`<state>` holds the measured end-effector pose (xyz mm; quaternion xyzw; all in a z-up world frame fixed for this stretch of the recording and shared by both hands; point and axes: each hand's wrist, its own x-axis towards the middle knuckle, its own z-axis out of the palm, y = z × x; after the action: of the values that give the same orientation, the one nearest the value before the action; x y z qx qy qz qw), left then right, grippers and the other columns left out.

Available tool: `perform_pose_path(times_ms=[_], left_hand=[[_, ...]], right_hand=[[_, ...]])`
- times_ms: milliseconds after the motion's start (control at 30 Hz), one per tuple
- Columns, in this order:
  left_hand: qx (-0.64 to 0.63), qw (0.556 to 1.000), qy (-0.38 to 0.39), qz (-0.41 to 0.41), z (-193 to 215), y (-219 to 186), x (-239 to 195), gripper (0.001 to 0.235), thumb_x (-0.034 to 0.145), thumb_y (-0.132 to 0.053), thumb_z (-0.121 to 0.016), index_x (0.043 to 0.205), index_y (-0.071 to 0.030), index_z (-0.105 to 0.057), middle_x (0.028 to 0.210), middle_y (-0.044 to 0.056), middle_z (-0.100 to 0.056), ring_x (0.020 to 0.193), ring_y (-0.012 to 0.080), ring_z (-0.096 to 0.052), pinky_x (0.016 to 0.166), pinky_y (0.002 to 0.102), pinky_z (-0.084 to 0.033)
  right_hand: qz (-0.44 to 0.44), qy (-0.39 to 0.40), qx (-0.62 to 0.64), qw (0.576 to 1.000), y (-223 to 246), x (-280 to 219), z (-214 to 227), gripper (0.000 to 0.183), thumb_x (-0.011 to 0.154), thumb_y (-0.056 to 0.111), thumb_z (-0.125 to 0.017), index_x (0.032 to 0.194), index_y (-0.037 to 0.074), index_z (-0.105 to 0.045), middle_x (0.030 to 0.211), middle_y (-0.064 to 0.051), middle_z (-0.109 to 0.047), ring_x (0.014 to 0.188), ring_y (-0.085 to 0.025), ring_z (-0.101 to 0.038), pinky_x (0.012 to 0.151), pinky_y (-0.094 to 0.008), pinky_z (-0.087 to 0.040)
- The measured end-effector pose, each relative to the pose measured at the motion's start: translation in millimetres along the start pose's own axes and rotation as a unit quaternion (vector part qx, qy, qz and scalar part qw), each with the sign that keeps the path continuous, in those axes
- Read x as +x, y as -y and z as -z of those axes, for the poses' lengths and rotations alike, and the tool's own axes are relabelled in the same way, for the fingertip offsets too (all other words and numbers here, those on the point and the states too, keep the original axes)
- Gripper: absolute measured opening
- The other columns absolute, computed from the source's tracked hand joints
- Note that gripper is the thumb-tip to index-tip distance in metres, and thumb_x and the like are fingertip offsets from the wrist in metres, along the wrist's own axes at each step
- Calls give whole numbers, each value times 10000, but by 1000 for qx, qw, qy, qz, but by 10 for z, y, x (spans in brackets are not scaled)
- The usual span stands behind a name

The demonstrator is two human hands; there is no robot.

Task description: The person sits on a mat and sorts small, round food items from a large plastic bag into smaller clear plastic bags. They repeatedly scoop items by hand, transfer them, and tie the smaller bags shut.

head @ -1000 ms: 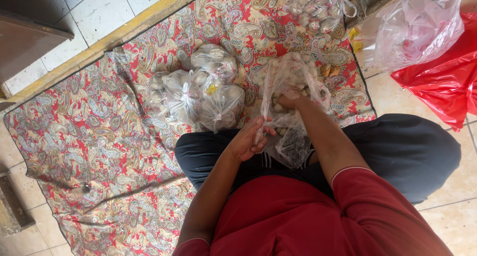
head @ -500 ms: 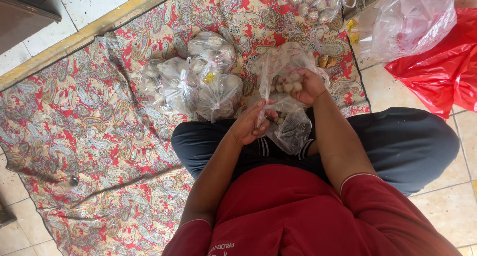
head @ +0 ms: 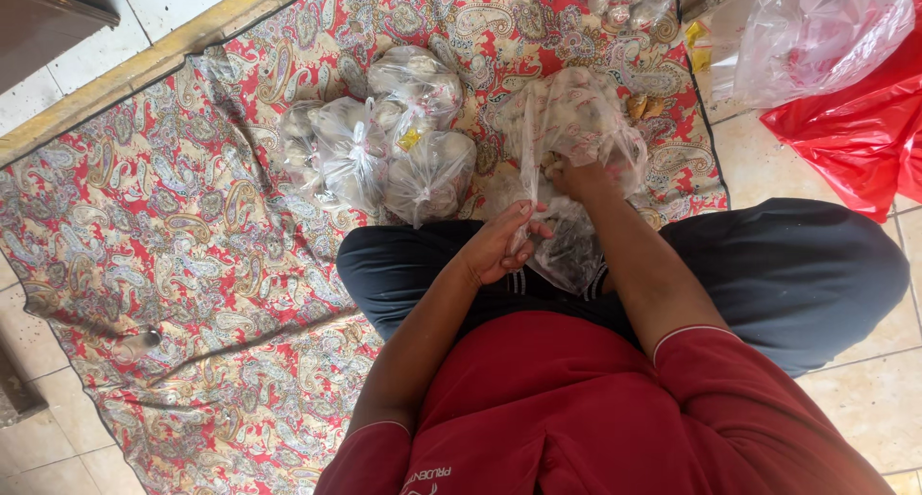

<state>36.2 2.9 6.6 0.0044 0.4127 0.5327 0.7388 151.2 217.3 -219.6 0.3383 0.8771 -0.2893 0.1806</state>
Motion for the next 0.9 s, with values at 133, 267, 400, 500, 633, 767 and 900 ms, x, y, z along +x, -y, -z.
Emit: perform_pose_path(times_ms=[133, 267, 400, 500, 633, 767, 900], left_hand=[[18, 1000, -19, 15, -4, 8, -2, 462, 1065, -474, -496, 1370, -128, -493, 1060, 111, -619, 556, 60, -502, 381, 174, -313], [23, 999, -14, 21, -35, 16, 21, 443, 1054, -479, -498, 1330, -133, -469, 1047, 105, -626, 525, 62, -476, 367, 175, -299], [28, 999, -22, 29, -57, 41, 59, 442, 1061, -475, -497, 1338, -133, -460, 1043, 93, -621, 526, 61, -461, 369, 178, -284], [30, 999, -26, 31, -44, 33, 82, 449, 1065, -475, -493, 1342, -122, -466, 1045, 94, -624, 532, 59, -463, 372, 175, -282], [26, 999, -30, 29, -17, 54, 112, 437, 1065, -471, -495, 1319, -116, -474, 1053, 100, -632, 536, 67, -470, 370, 177, -284], [0, 999, -44, 7, 52, 43, 119, 413, 1056, -450, -523, 1310, -125, -509, 1060, 95, -645, 552, 59, -465, 386, 176, -294], [-64, 996, -40, -42, 193, -76, 96, 408, 1049, -461, -546, 1292, -133, -528, 1054, 88, -650, 563, 70, -468, 398, 183, -288]], right_hand=[[0, -83, 15, 996, 257, -124, 127, 631, 890, 418, -690, 1397, 67, -559, 1384, -281, -565, 1249, -471, -556, 1021, -544, -460], [-148, 70, 65, 984, 408, -30, 189, 545, 940, 445, -644, 1370, 111, -623, 1426, -227, -587, 1305, -435, -565, 1085, -514, -464], [-90, 91, 23, 992, 395, 110, -10, 418, 977, 325, -580, 1312, 115, -717, 1384, -196, -693, 1298, -389, -646, 1122, -495, -483], [-177, 54, 179, 966, 282, 134, -194, 470, 1000, 416, -567, 1321, 100, -699, 1379, -224, -662, 1292, -389, -620, 1125, -459, -465], [-114, 14, 134, 984, 124, 119, -305, 469, 942, 377, -590, 1357, 175, -673, 1406, -182, -634, 1276, -393, -607, 1097, -454, -464], [36, -34, -39, 998, 23, 235, -103, 489, 874, 358, -720, 1310, 150, -648, 1345, -138, -643, 1247, -354, -621, 1059, -459, -483], [-133, 138, 475, 859, 23, 90, 398, 759, 863, 280, -829, 1457, 38, -424, 1320, -101, -596, 1139, -279, -688, 840, -371, -580]])
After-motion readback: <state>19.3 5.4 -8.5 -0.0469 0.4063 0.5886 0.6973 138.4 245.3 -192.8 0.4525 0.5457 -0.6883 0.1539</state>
